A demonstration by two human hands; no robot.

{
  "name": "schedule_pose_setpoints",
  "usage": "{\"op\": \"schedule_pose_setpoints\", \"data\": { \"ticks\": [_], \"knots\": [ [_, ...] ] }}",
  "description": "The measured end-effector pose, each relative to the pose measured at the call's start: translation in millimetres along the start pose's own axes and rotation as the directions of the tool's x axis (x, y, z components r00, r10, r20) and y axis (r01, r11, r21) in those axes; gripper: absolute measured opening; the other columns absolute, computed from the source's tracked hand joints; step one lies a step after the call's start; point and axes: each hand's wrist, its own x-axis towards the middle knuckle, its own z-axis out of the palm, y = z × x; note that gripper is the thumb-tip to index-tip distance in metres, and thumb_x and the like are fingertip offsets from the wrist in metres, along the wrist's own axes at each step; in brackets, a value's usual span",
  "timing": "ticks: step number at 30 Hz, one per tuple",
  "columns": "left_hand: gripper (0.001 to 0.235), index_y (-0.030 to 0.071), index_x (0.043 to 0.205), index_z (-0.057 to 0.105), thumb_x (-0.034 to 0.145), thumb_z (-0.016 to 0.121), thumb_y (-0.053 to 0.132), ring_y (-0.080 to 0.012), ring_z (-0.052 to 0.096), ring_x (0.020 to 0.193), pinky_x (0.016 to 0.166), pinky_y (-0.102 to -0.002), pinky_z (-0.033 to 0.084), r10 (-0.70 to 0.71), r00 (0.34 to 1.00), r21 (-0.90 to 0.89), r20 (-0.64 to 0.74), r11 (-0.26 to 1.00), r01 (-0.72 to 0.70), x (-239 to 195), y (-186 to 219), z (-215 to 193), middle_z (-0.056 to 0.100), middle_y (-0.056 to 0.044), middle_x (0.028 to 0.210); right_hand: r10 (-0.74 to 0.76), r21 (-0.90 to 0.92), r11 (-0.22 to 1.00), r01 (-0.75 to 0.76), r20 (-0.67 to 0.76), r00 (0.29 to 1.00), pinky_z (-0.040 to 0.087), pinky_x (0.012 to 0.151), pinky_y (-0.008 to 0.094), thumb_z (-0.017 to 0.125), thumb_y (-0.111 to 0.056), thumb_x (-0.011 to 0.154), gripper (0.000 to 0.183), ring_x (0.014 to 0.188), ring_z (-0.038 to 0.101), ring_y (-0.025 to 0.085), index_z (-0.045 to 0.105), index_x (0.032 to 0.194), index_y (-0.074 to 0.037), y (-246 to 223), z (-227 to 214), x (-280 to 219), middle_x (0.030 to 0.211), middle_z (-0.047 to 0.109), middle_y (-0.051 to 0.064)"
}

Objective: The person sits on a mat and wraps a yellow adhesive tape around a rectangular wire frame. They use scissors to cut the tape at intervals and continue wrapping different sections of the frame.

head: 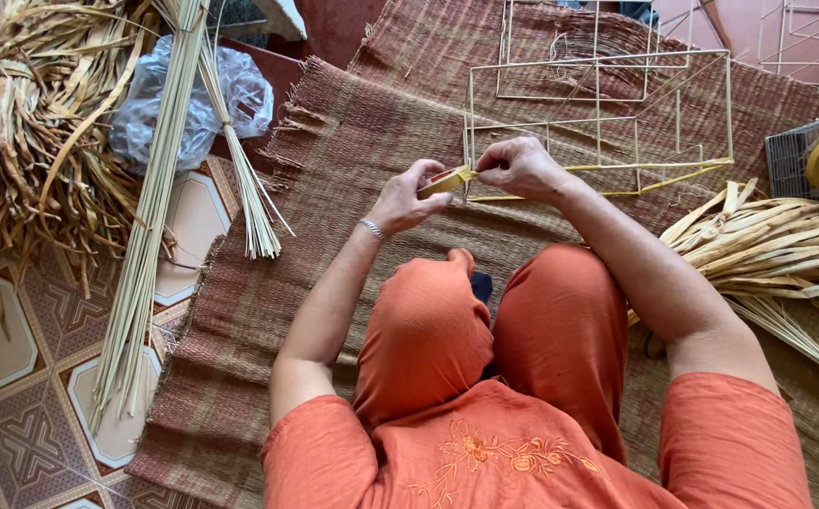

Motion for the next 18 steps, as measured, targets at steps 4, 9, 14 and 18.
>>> {"op": "schedule_pose_setpoints", "data": {
  "ticks": [4,9,14,18],
  "knots": [
    [0.033,0.007,0.124,0.066,0.096,0.074,0.024,-0.0055,0.062,0.075,0.064,-0.025,0.051,-0.051,0.999,-0.236,-0.007,0.971,0.048,-8.2,-17.0,-2.7,0.074,-0.004,0.086,0.087,-0.056,0.995,-0.088,-0.023,0.996,0.057,0.069,0.032,0.078,-0.026,0.091,0.021,0.074,0.07,0.013,0.078,0.098,-0.006,-8.1,2.1,1.4,0.084,0.076,0.008],
    [0.024,0.007,0.101,0.075,0.092,0.077,0.029,-0.0036,0.064,0.066,0.057,-0.022,0.051,-0.124,0.987,-0.085,-0.105,0.99,0.115,14.1,-28.8,27.5,0.075,-0.003,0.077,0.123,-0.12,0.984,-0.135,-0.104,0.987,0.055,0.069,0.034,0.08,-0.027,0.089,0.023,0.073,0.068,0.015,0.077,0.093,-0.005,-13.8,6.0,5.7,0.082,0.073,0.01],
    [0.026,0.01,0.096,0.077,0.09,0.074,0.035,-0.0069,0.064,0.06,0.051,-0.024,0.052,-0.258,0.966,-0.158,0.01,0.953,0.257,35.8,-12.9,36.1,0.073,-0.003,0.075,0.122,0.002,0.992,-0.126,-0.251,0.96,0.05,0.056,0.029,0.08,-0.019,0.089,0.014,0.064,0.06,0.009,0.076,0.087,-0.006,-27.1,-21.9,-0.3,0.073,0.069,0.006],
    [0.042,0.001,0.087,0.077,0.096,0.073,0.042,-0.0106,0.066,0.064,0.057,-0.026,0.053,-0.177,0.979,-0.305,0.105,0.931,0.201,56.0,25.3,3.7,0.072,-0.006,0.074,0.012,0.28,0.953,0.117,-0.421,0.907,0.046,0.053,0.021,0.077,-0.011,0.094,0.011,0.062,0.057,0.004,0.072,0.086,-0.006,-39.0,-85.4,-14.8,0.073,0.066,0.0]
  ]
}}
